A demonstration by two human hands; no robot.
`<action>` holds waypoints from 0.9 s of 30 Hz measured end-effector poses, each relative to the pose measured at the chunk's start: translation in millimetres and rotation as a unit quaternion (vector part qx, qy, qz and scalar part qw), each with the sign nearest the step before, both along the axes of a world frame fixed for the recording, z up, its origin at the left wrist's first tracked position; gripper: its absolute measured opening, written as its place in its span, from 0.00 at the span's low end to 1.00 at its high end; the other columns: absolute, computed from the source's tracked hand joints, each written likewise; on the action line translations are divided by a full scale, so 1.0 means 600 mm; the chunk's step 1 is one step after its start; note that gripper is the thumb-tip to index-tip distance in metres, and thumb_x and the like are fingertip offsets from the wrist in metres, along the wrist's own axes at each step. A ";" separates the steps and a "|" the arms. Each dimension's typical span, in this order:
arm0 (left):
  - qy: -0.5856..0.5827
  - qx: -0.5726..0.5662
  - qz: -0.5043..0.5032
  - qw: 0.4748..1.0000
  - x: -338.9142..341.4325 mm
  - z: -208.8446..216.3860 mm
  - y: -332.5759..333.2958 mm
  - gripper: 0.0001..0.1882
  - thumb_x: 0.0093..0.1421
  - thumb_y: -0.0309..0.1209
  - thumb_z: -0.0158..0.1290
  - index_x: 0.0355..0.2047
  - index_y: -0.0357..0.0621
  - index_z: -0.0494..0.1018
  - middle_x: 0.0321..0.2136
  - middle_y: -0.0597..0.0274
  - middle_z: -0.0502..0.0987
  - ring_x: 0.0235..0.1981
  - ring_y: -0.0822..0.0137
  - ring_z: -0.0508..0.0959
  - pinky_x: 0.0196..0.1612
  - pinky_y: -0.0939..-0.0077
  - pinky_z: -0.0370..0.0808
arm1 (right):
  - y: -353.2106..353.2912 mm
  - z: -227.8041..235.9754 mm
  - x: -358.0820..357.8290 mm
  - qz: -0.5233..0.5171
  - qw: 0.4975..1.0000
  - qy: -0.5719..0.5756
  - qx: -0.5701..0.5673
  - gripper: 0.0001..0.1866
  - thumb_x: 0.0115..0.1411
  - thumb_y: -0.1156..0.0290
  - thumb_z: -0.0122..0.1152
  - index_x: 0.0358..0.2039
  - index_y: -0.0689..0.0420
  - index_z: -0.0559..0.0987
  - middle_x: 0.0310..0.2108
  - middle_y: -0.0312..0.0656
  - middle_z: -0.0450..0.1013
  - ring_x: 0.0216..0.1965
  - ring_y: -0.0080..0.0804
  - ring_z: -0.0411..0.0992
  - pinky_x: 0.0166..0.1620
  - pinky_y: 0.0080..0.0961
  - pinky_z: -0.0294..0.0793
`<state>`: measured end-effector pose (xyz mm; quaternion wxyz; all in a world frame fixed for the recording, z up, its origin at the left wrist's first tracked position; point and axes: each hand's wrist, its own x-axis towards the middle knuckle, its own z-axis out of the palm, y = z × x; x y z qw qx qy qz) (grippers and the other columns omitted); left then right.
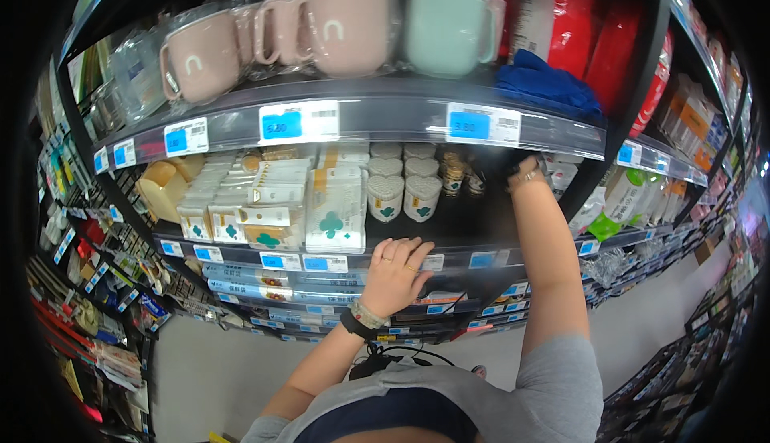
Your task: The person picks up and rearranges small jars and mugs on a supermarket shelf, handling the items one by one and placing them back into different positions.
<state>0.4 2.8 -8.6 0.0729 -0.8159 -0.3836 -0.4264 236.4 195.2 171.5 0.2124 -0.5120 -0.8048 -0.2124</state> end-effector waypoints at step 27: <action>0.029 0.023 0.028 0.999 -0.001 0.006 -0.001 0.28 0.57 0.40 0.62 0.57 0.48 0.72 0.51 0.59 0.74 0.52 0.55 0.71 0.60 0.52 0.62 | -0.052 -0.120 0.105 -0.065 0.986 0.084 -0.130 0.20 0.56 0.82 0.55 0.48 0.55 0.83 0.42 0.56 0.79 0.47 0.55 0.76 0.50 0.44 0.75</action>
